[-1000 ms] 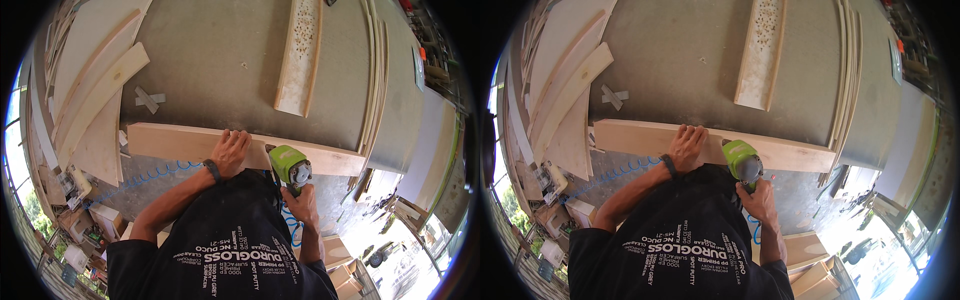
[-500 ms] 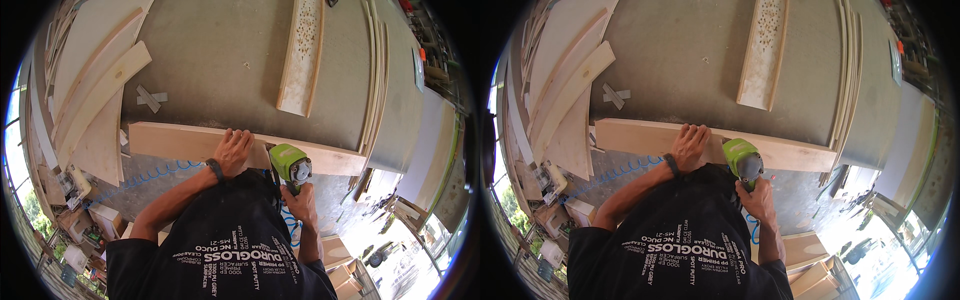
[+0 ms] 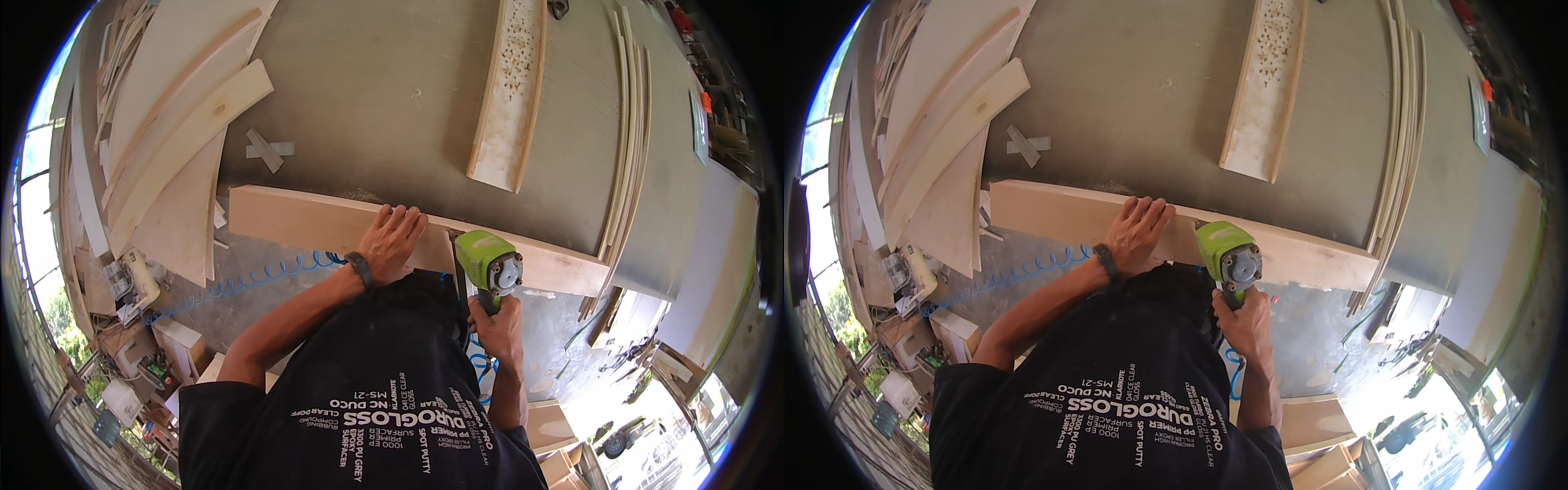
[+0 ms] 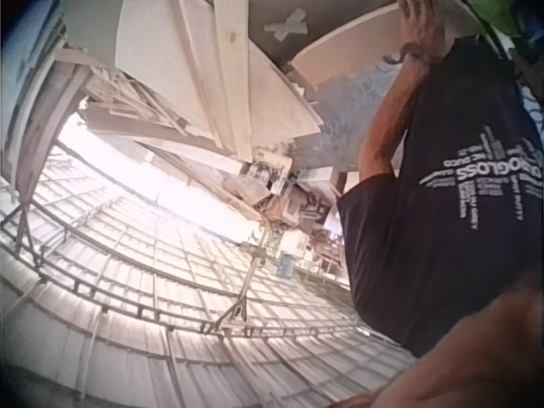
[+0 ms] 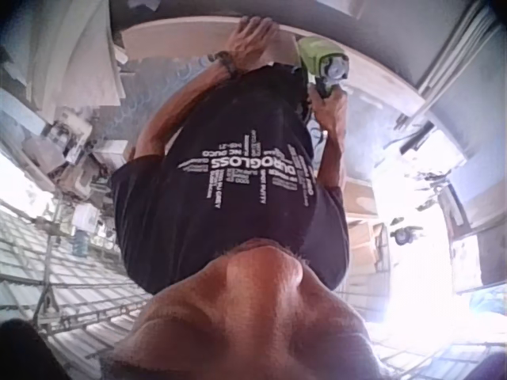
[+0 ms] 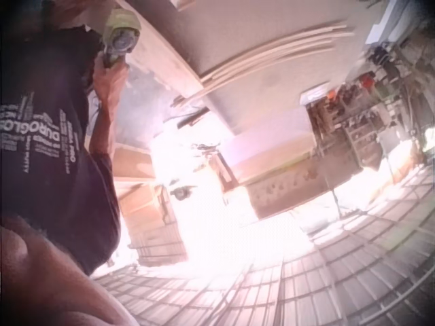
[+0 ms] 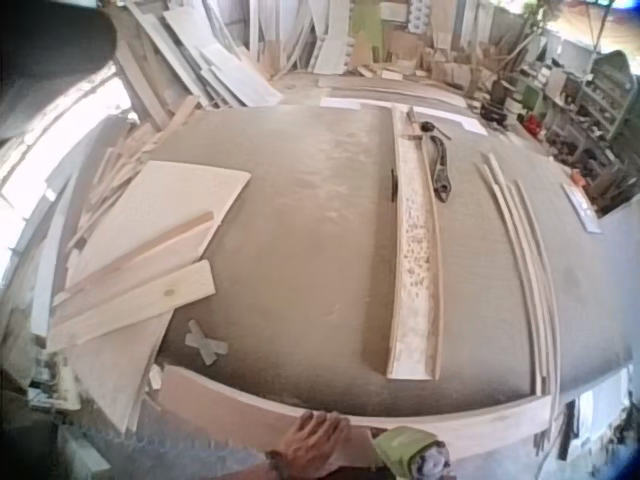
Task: The person uses a hand saw to cut a thin wooden strip on a workbench. They then move to a table, pick up a pneumatic nail gun, and connect it to an air hose. Finally, they align a wooden strip on a larger board and use the nail gun to fasten it in place.
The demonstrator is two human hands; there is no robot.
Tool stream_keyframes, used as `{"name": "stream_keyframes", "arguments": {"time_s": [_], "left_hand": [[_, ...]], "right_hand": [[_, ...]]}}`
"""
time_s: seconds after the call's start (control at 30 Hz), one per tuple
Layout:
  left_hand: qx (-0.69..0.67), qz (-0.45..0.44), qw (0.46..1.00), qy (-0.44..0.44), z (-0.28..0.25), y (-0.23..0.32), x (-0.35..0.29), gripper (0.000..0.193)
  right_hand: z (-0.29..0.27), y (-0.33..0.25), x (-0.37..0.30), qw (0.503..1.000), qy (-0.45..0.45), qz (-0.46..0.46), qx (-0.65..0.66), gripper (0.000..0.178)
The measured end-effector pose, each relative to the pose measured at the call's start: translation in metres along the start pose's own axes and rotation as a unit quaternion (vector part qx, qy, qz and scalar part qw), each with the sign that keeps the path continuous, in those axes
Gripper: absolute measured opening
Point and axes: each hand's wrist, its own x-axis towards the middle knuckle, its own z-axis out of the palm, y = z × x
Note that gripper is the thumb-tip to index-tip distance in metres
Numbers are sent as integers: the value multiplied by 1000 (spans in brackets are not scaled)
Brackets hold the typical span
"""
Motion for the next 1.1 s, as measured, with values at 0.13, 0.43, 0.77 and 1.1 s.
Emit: {"name": "stream_keyframes", "arguments": {"time_s": [0.13,0.43,0.77,1.1], "left_hand": [[47,-14,998,39,10,-7,-14,90],[78,-31,996,34,-27,-75,-60,75],[68,6,996,59,-16,-83,-57,68],[79,39,996,18,-46,-103,-28,69]], "right_hand": [[-6,5,2,999,-23,-22,8,23],[-7,4,7,998,-34,-47,18,22],[51,-5,-20,997,61,30,49,24],[126,-47,-36,989,101,13,111,26]]}}
